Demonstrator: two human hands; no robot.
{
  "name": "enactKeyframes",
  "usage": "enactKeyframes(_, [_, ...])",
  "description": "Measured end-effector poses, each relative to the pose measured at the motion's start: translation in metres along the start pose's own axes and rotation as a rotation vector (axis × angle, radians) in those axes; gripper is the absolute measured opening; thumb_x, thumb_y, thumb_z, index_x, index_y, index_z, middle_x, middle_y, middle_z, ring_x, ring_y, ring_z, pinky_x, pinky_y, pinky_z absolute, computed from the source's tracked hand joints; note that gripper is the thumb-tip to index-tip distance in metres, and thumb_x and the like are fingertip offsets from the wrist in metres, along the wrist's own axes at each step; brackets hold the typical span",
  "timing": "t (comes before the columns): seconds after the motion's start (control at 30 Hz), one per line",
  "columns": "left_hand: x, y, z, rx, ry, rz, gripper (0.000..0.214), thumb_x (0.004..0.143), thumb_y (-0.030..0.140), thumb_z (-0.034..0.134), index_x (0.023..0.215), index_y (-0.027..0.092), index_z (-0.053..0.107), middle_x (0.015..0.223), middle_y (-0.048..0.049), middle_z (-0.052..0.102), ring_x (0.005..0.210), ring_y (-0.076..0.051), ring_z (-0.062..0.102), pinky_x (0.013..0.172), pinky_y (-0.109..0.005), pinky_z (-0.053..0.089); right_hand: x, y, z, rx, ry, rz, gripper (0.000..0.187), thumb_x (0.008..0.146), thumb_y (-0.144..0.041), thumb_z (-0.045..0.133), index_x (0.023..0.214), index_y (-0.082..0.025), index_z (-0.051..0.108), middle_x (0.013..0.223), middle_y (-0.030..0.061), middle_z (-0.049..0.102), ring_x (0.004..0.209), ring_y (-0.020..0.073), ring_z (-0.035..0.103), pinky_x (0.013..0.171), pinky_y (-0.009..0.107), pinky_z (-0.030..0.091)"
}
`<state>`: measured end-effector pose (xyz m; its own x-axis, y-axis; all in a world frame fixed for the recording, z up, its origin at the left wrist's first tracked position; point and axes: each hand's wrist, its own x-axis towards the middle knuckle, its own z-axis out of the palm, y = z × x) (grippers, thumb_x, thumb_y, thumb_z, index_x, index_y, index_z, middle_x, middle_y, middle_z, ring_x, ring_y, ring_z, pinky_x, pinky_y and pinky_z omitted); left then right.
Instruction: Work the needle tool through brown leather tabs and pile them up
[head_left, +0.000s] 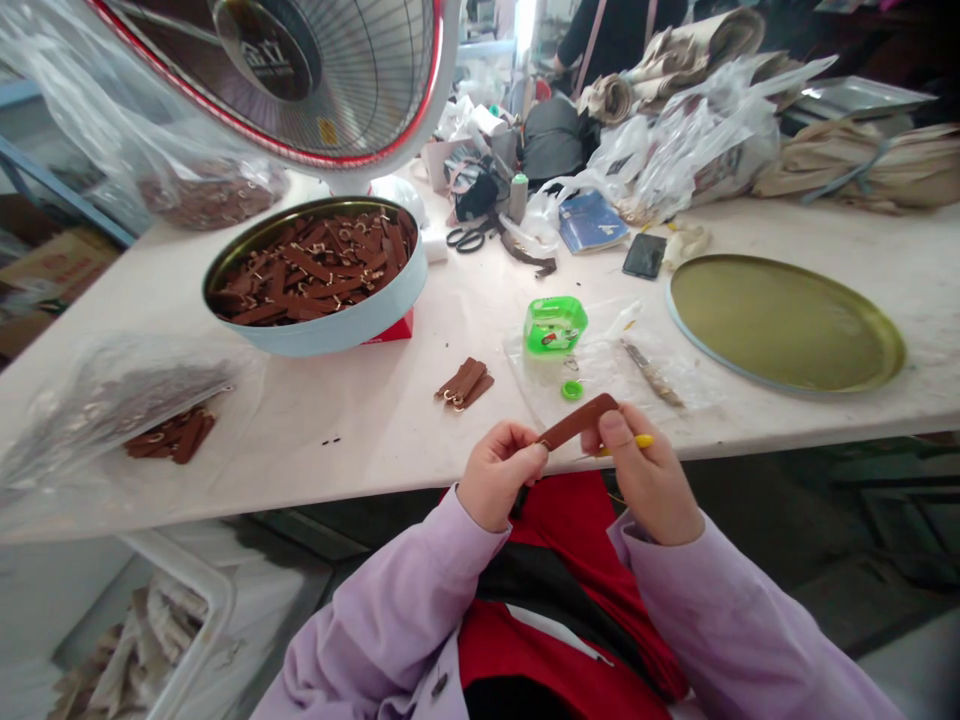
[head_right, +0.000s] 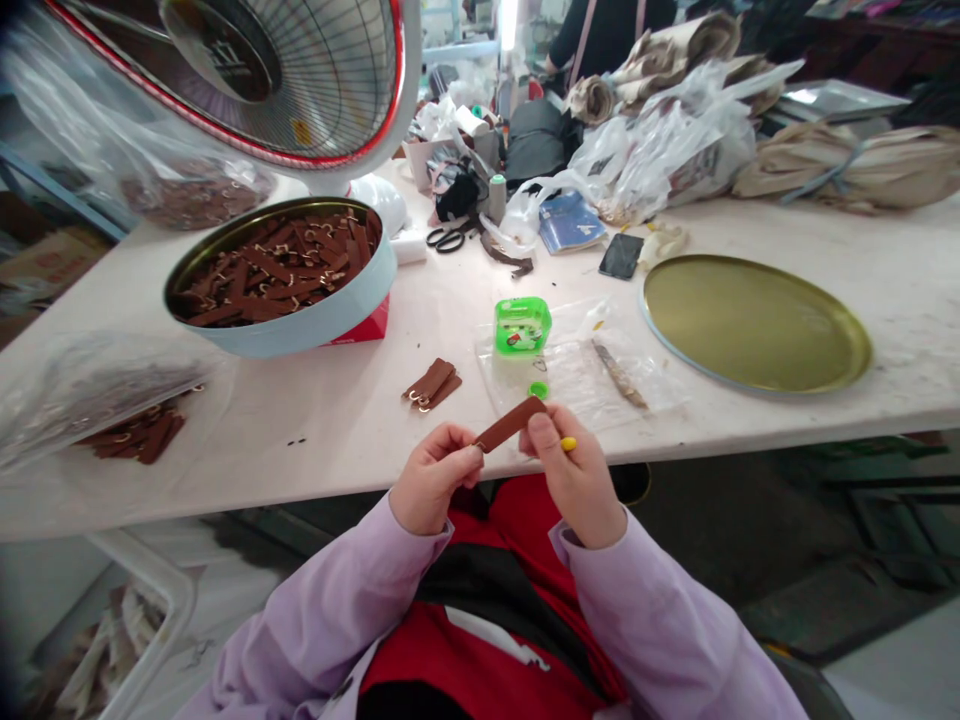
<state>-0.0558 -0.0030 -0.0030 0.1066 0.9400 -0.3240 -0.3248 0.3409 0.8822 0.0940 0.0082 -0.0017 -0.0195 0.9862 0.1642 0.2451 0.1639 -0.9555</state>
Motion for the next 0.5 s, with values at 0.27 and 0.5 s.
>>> enactKeyframes(0.27, [0.026,0.000,-0.002,-0.139,0.054,-0.103,0.018,0.057,0.022,0.061,0.062,0.016,0.044,0.045,0.0074,0.045,0.040,-0.004,0.036,0.044,-0.017,0.025,0.046,0.047,-0.032,0.095,0.448,0.075,0.043,0.086,-0.053,0.036,0.074,-0.017,0.058,0.057,-0.0015,0.055,0.051,0.0098,0.047,0.047,0.024,0.031])
enactKeyframes(0.5, [0.052,-0.005,-0.003,-0.100,0.137,-0.108,0.017,0.057,0.022,0.060,0.060,0.015,0.045,0.048,0.0067,0.044,0.042,-0.004,0.037,0.045,-0.018,0.026,0.075,0.088,-0.022,0.165,0.487,0.106,0.042,0.083,-0.055,0.040,0.073,-0.017,0.056,0.058,-0.0017,0.055,0.050,0.0098,0.045,0.048,0.024,0.032])
